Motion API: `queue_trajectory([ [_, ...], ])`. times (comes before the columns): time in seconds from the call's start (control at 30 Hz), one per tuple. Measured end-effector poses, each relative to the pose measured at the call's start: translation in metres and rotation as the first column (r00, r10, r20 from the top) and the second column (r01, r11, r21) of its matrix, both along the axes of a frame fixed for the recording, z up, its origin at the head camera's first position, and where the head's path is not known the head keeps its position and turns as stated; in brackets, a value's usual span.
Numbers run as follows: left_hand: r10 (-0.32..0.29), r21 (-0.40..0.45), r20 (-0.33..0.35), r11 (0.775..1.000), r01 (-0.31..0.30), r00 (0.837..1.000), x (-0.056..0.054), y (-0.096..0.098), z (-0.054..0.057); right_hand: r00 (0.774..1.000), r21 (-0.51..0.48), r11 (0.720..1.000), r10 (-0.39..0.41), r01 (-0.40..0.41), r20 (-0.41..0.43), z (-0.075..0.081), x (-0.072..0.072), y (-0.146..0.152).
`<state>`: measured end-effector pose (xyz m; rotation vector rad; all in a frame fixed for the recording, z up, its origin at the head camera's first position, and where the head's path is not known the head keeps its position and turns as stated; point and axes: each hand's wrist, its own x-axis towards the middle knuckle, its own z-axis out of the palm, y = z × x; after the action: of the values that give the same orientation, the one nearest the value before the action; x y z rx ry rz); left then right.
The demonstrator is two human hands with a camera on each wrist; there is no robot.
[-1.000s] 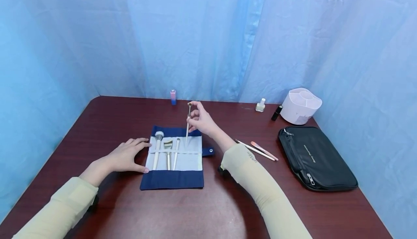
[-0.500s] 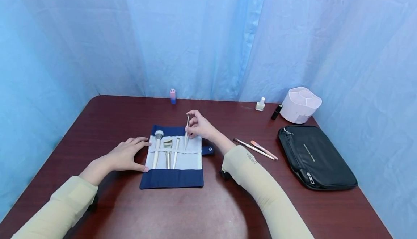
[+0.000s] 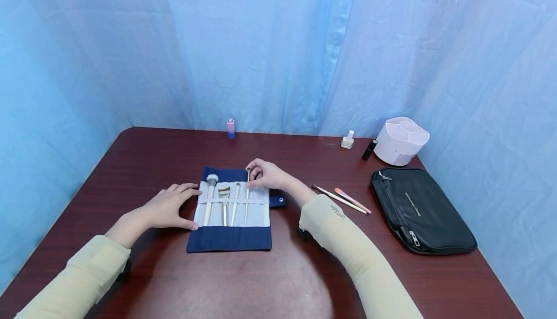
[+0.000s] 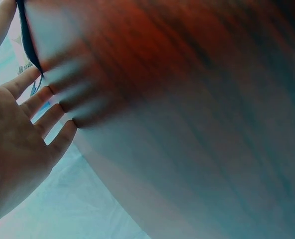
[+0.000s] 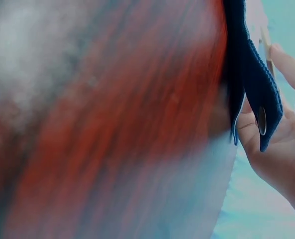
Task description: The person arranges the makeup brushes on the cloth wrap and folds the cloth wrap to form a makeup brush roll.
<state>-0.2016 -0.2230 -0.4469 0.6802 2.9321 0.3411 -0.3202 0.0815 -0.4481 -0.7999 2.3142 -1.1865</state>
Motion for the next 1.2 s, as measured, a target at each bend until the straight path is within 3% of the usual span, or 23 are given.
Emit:
queue_trajectory([
  [0.43, -0.006, 0.004, 0.008, 1.0, 0.006, 1.0, 0.0, 0.0, 0.001, 0.982, 0.145, 0.978, 0.166, -0.152, -0.086, 0.001, 0.007, 0.0],
  [0.8, -0.012, 0.003, 0.014, 1.0, 0.012, 1.0, 0.002, 0.001, 0.005, 0.985, 0.133, 0.979, 0.165, -0.157, -0.053, 0.009, 0.008, 0.005],
  [0.93, -0.003, 0.006, 0.02, 1.0, 0.003, 1.0, 0.003, 0.001, 0.005, 0.983, 0.148, 0.976, 0.17, -0.158, -0.071, 0.02, 0.007, 0.011],
  [1.2, 0.006, 0.003, 0.009, 1.0, -0.006, 1.0, 0.003, 0.001, 0.004, 0.97, 0.192, 0.973, 0.163, -0.127, -0.183, 0.049, 0.014, 0.036],
])
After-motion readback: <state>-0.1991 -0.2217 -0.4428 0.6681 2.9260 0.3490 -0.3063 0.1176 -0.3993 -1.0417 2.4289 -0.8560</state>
